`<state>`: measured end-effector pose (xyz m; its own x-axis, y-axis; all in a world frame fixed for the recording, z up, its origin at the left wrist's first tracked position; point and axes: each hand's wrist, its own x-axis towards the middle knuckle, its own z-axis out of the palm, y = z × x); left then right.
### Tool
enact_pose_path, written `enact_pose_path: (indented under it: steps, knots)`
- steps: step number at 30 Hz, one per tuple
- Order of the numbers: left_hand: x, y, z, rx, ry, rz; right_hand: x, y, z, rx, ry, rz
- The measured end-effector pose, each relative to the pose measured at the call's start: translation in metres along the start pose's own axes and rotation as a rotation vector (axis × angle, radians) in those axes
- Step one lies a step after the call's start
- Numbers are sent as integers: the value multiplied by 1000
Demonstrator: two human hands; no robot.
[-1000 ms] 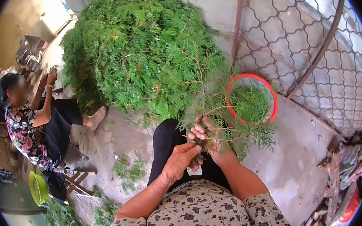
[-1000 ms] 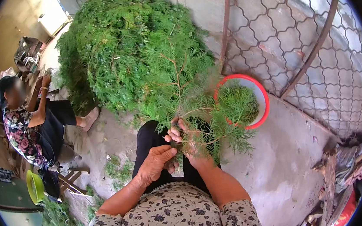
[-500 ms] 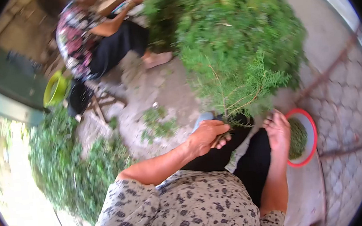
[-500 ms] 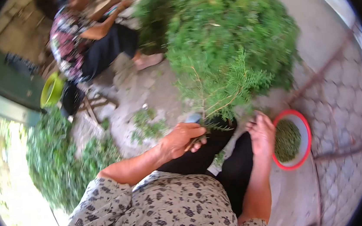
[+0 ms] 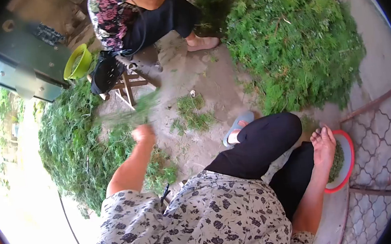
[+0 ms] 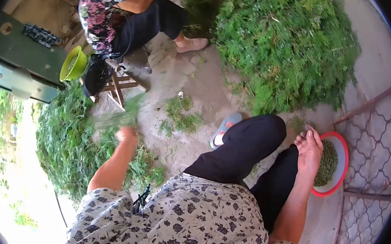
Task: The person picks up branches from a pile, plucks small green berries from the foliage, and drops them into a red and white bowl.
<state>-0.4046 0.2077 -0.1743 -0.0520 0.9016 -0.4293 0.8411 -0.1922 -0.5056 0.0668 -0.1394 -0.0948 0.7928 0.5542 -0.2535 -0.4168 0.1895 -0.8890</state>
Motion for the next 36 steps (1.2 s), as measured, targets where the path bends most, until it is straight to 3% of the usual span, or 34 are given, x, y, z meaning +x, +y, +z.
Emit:
enact_pose_path:
  steps: [2, 3, 4, 5, 6, 7, 12, 13, 14, 16, 18, 20, 22, 24, 26, 27, 29, 30, 31, 32, 36]
  knots:
    - [10, -78, 28, 38, -32, -298, -1, -2, -2, 27, -7, 16]
    - [-10, -103, 27, 80, 75, -481, -2, -3, -2, 35, -25, 4]
    - [-7, -150, 59, -48, 93, -407, -5, -4, 2, 60, -3, -11]
    - [-35, -148, 22, -133, -1, -719, -6, -5, 3, 61, 5, -18]
    - [4, -211, 90, -386, 35, -760, -8, -5, 2, 64, 13, -31]
    - [50, -231, 169, -382, 41, -725, -9, -6, 2, 67, 14, -42]
    - [64, -178, 194, -2536, 261, -827, -15, -8, 2, 92, 26, -81]
    - [61, -139, 168, -2420, 14, -894, -15, -8, 1, 101, 6, -78]
    - [61, -103, 157, -2425, -226, -662, -15, -10, 0, 95, 15, -77]
    - [0, -18, 61, -2046, -408, -329, -18, -10, 2, 86, 40, -72]
    - [-11, 41, 38, -1908, -576, 9, -21, -13, 1, 97, 71, -67]
    - [-43, 90, 1, -1689, -645, 280, -29, -19, -4, 129, 17, -112]
    - [-56, 121, -4, -1599, -707, 429, -45, -26, -15, 131, 83, -150]
    - [-66, 139, 8, -1282, -743, 675, -68, -31, -32, 148, 200, -303]
    - [-76, 140, 38, -888, -474, 928, -95, -21, -57, -150, 504, -317]
    - [-74, 145, 40, -882, -478, 934, -109, -5, -77, -343, 656, -307]
    - [-76, 151, 41, -887, -481, 936, -154, 48, -136, -661, 730, -51]
    - [-76, 153, 42, -889, -482, 937, -185, 73, -145, -853, 671, 48]
    - [-77, 154, 43, -890, -483, 937, -222, 138, -192, -809, 631, -54]
    - [-77, 154, 44, -891, -484, 937, -273, 188, -236, -815, 514, 145]
    - [-82, 156, 50, -889, -494, 933, -327, 229, -241, -785, 543, 166]
